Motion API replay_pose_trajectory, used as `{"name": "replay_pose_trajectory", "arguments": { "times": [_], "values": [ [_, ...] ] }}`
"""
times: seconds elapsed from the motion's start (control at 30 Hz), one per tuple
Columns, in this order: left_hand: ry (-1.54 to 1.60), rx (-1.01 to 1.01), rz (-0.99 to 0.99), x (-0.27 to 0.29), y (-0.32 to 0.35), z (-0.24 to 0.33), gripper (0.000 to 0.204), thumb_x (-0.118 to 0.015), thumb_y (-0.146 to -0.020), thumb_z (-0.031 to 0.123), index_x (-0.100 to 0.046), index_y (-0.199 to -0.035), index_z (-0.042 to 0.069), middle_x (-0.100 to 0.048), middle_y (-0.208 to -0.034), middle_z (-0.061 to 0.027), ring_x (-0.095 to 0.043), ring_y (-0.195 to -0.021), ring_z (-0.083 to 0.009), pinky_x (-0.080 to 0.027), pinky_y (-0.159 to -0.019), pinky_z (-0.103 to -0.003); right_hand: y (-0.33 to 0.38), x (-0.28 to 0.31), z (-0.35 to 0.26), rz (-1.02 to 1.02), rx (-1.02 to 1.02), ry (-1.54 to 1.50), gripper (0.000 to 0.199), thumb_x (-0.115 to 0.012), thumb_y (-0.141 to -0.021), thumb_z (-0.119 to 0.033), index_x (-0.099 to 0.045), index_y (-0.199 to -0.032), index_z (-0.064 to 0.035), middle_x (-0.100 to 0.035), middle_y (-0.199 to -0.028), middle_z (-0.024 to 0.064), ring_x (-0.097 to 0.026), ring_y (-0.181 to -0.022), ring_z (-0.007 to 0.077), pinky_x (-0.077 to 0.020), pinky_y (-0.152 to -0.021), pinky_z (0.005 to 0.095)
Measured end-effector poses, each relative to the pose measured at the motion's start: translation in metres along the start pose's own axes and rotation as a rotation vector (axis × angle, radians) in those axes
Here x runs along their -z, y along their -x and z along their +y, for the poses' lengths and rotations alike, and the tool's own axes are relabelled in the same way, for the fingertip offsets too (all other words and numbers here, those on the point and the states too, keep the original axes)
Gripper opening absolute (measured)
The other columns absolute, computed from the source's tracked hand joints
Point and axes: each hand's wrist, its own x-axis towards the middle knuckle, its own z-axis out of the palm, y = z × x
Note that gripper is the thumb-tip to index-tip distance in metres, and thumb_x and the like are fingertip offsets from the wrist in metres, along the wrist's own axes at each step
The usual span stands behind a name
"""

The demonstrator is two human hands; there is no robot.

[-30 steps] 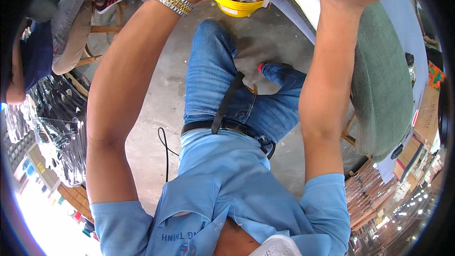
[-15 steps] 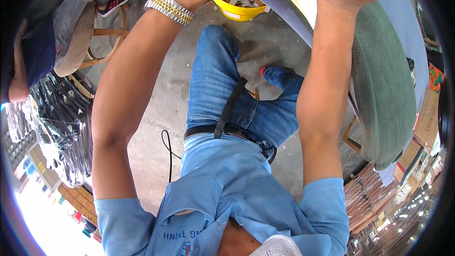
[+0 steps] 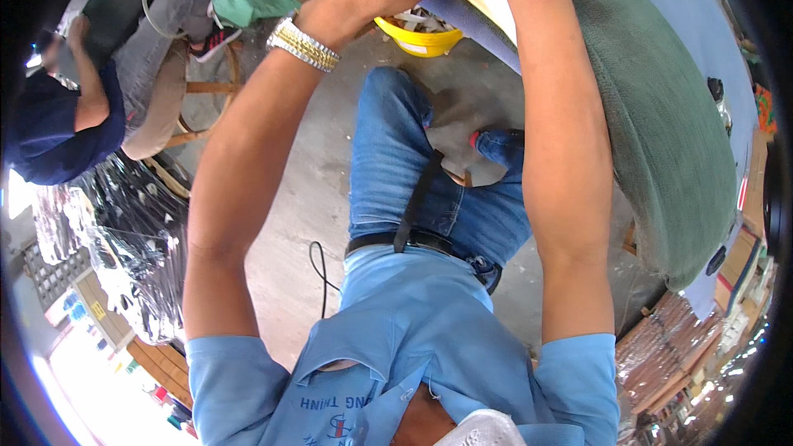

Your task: The person wraps green fabric around white foam inserts, folds the edges, and secures them using a staple gun. The person repeatedly handles multiple cushion units, aligning fabric and fastening edges on a work table.

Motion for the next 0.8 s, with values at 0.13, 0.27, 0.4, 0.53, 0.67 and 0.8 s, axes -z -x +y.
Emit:
{"name": "replay_pose_trajectory", "arguments": {
  "times": [0.13, 0.27, 0.4, 0.53, 0.67, 0.8],
  "values": [
    [-0.2, 0.023, 0.054, -0.004, 0.01, -0.025, 0.031, -0.077, -0.083, 0.022, -0.075, -0.105, 0.0, -0.075, -0.088, -0.0199, -0.075, -0.08, -0.0334, -0.058, -0.072, -0.04, 0.02, -0.002, 0.0, 0.052, -0.137, -0.147, 0.037, -0.075, -0.098, -0.03, -0.059, -0.074, -0.0078, -0.052, -0.06, -0.0054, -0.044, -0.051, 0.0046, -0.0306, -0.045, 0.0238],
    [-0.134, -0.013, 0.035, -0.005, 0.001, -0.016, 0.032, -0.079, -0.085, 0.025, -0.077, -0.107, 0.001, -0.078, -0.091, -0.019, -0.078, -0.08, -0.0294, -0.06, -0.073, -0.037, 0.012, 0.012, -0.011, 0.034, -0.169, -0.185, 0.037, -0.075, -0.099, -0.03, -0.057, -0.075, -0.0084, -0.052, -0.059, -0.0053, -0.043, -0.049, 0.0038, -0.0293, -0.043, 0.023],
    [-0.13, -0.096, 0.071, -0.008, 0.002, -0.013, 0.029, -0.077, -0.083, 0.021, -0.079, -0.108, 0.006, -0.076, -0.085, -0.0167, -0.076, -0.077, -0.03, -0.06, -0.076, -0.038, 0.006, 0.012, -0.009, 0.03, -0.187, -0.097, 0.036, -0.074, -0.1, -0.029, -0.057, -0.075, -0.0084, -0.051, -0.059, -0.0053, -0.043, -0.048, 0.0041, -0.0298, -0.043, 0.0233],
    [-0.163, -0.1, 0.076, -0.009, 0.003, -0.016, 0.034, -0.078, -0.084, 0.023, -0.077, -0.111, 0.001, -0.078, -0.096, -0.0197, -0.078, -0.087, -0.0286, -0.061, -0.079, -0.035, -0.001, 0.004, -0.013, 0.069, -0.366, -0.078, 0.038, -0.073, -0.1, -0.031, -0.057, -0.074, -0.0084, -0.051, -0.06, -0.005, -0.043, -0.049, 0.0046, -0.0297, -0.043, 0.0241],
    [-0.154, -0.053, 0.057, -0.007, 0.002, -0.011, 0.037, -0.078, -0.084, 0.025, -0.077, -0.112, 0.001, -0.077, -0.096, -0.022, -0.078, -0.088, -0.0313, -0.061, -0.08, -0.036, -0.015, -0.002, -0.007, 0.067, -0.456, 0.108, 0.042, -0.073, -0.099, -0.037, -0.058, -0.072, -0.0075, -0.052, -0.06, -0.0045, -0.044, -0.05, 0.0067, -0.0311, -0.044, 0.0277],
    [-0.184, -0.008, 0.049, -0.005, 0.002, -0.014, 0.038, -0.077, -0.084, 0.026, -0.077, -0.111, 0.0, -0.076, -0.094, -0.023, -0.077, -0.089, -0.0331, -0.061, -0.082, -0.037, -0.023, -0.009, 0.014, 0.026, -0.525, 0.141, 0.044, -0.072, -0.098, -0.04, -0.061, -0.074, -0.0056, -0.051, -0.06, -0.0028, -0.046, -0.052, 0.0089, -0.035, -0.046, 0.0304]
  ]
}}
